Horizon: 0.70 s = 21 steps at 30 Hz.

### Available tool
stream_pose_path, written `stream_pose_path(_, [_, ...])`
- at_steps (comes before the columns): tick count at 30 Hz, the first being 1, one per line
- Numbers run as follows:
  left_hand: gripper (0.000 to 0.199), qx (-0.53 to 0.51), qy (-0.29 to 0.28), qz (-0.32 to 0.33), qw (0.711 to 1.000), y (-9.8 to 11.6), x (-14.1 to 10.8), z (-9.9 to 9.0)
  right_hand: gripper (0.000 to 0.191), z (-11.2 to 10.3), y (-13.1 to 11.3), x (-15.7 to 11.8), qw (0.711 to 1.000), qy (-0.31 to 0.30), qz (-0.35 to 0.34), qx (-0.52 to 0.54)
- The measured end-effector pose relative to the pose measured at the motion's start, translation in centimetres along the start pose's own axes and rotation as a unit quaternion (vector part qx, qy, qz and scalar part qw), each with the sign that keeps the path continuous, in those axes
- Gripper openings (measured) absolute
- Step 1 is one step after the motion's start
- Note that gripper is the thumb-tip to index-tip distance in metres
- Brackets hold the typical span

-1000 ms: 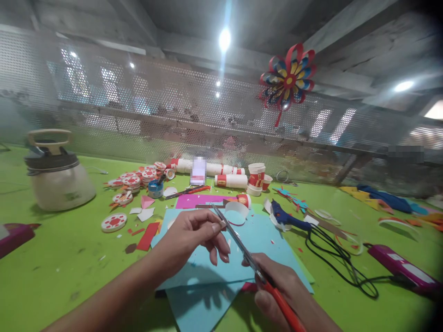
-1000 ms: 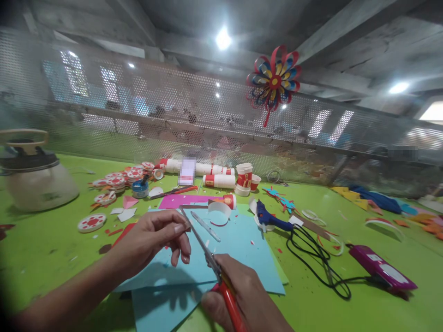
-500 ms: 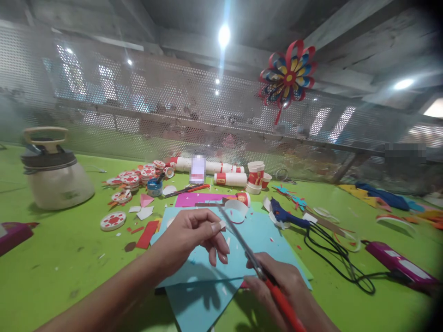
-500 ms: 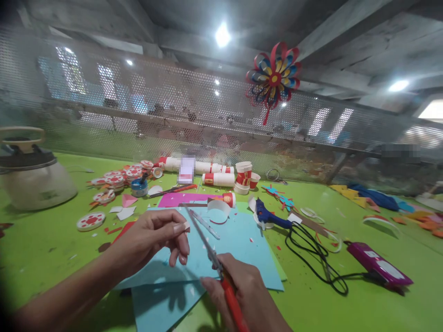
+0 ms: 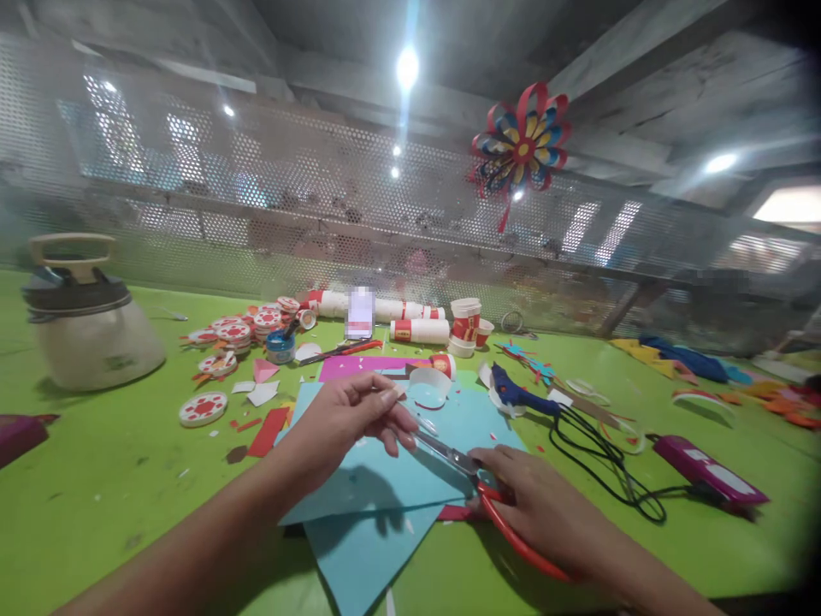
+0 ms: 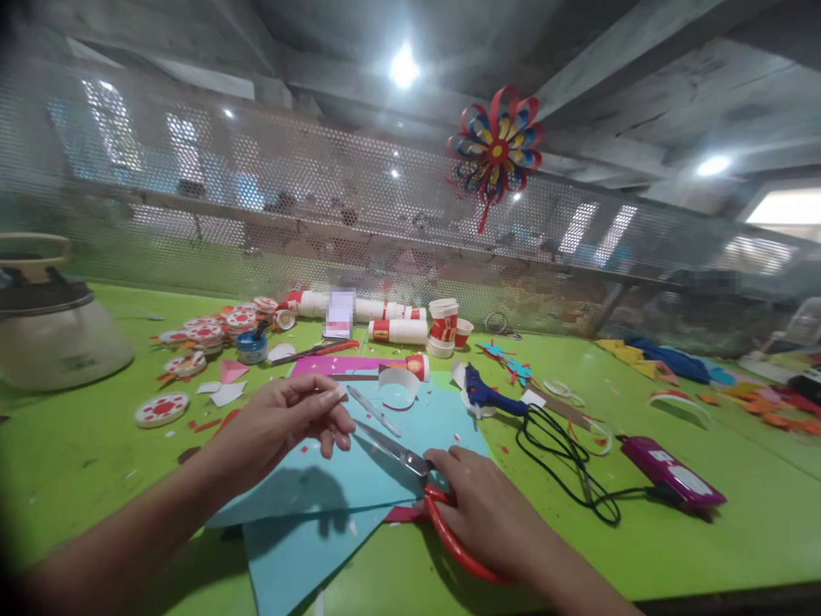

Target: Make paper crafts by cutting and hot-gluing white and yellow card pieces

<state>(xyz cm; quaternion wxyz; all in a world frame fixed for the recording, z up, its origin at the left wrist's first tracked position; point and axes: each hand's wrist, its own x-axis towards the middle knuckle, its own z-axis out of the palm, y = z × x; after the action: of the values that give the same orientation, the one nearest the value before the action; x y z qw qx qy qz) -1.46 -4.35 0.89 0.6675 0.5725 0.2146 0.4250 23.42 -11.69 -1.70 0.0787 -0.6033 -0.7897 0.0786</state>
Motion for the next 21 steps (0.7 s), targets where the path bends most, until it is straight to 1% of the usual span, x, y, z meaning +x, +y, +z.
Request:
stream_pose_path(3, [0.017, 0.002, 0.023, -0.001, 1.0, -0.5, 0.5, -0.4, 0.033, -0.3, 0.7, 0.7, 0.999, -0.03, -0.027, -0.026])
stream_pose_path(8, [0.021, 0.041, 0.05, -0.006, 0.998, -1.2, 1.2, -1.0, 0.033, -1.4, 2.3, 2.8, 0.995, -0.047, -0.061, -0.057])
stream_pose_path(10, [0.022, 0.073, 0.044, -0.012, 0.996, -1.3, 1.4, -0.9, 0.033, -2.0, 2.6, 3.2, 0.995, -0.04, -0.066, -0.071])
stream_pose_path(12, [0.021, 0.096, 0.034, -0.025, 0.995, -1.2, 1.6, -0.4, 0.034, -2.6, 2.1, 3.2, 0.995, -0.007, -0.079, -0.056])
stream_pose_path(13, [0.02, 0.101, 0.028, -0.031, 0.994, -1.0, 1.6, -0.1, 0.034, -3.0, 1.5, 3.1, 0.995, 0.021, -0.087, -0.033])
stream_pose_path(15, [0.018, 0.1, 0.016, -0.037, 0.994, -0.7, 1.5, 0.7, 0.029, -3.5, -0.4, 3.0, 0.989, 0.086, -0.105, 0.051])
stream_pose_path(17, [0.019, 0.09, 0.003, -0.033, 0.995, -0.4, 1.0, 1.6, 0.023, -3.8, -2.8, 2.9, 0.969, 0.139, -0.11, 0.174])
stream_pose_path(19, [0.022, 0.079, -0.004, -0.017, 0.997, -0.1, 0.3, 2.4, 0.023, -3.7, -5.1, 3.0, 0.933, 0.163, -0.094, 0.307])
stream_pose_path(21, [0.025, 0.064, 0.001, 0.008, 0.998, 0.0, -0.6, 3.0, 0.025, -3.0, -7.0, 3.2, 0.878, 0.187, -0.061, 0.436])
